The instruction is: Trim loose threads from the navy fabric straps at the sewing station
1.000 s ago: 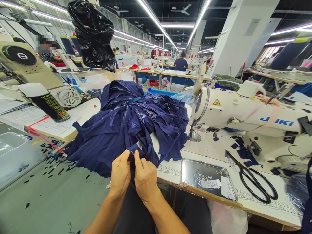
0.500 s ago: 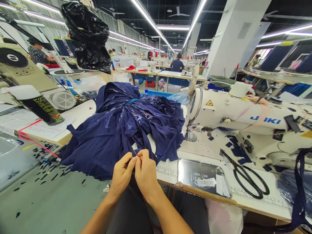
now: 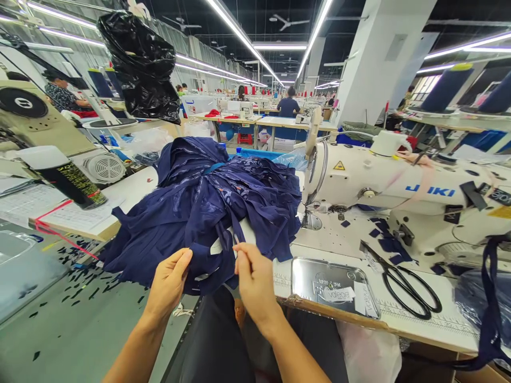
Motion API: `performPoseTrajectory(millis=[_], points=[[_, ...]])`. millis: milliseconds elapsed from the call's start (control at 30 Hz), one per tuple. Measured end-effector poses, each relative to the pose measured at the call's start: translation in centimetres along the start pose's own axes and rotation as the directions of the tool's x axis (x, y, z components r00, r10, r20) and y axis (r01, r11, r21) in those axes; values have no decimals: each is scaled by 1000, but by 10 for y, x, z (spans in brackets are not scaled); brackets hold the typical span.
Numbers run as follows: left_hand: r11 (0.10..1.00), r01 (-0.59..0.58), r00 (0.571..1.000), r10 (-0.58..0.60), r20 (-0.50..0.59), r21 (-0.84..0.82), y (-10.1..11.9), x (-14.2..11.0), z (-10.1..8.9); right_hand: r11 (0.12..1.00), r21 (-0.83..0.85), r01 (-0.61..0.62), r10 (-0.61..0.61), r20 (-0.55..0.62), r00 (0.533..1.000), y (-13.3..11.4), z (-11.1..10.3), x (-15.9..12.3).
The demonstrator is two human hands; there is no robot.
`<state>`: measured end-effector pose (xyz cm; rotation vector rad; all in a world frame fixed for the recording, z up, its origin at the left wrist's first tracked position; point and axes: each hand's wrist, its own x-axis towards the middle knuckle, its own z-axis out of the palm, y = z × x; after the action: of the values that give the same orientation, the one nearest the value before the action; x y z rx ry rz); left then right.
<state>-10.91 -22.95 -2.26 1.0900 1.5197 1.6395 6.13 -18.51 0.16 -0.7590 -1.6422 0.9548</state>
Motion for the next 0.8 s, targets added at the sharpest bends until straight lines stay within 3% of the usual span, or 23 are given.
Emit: performPoseTrajectory(millis=[100, 200, 633, 800], points=[[996, 10, 999, -14, -40, -88, -4, -1, 8, 966, -195, 167, -153, 86, 984, 9, 18, -11], [993, 1, 998, -8, -58, -115, -4, -3, 12, 922, -303, 242, -224, 94, 970, 12, 25, -15], [991, -78, 993, 87, -79, 110, 10, -10, 26, 786, -556, 268, -301, 34, 953, 14, 42, 0], [985, -72, 992, 88, -91, 160, 14, -11, 30, 849, -461, 258, -264, 53, 963, 16, 42, 1]])
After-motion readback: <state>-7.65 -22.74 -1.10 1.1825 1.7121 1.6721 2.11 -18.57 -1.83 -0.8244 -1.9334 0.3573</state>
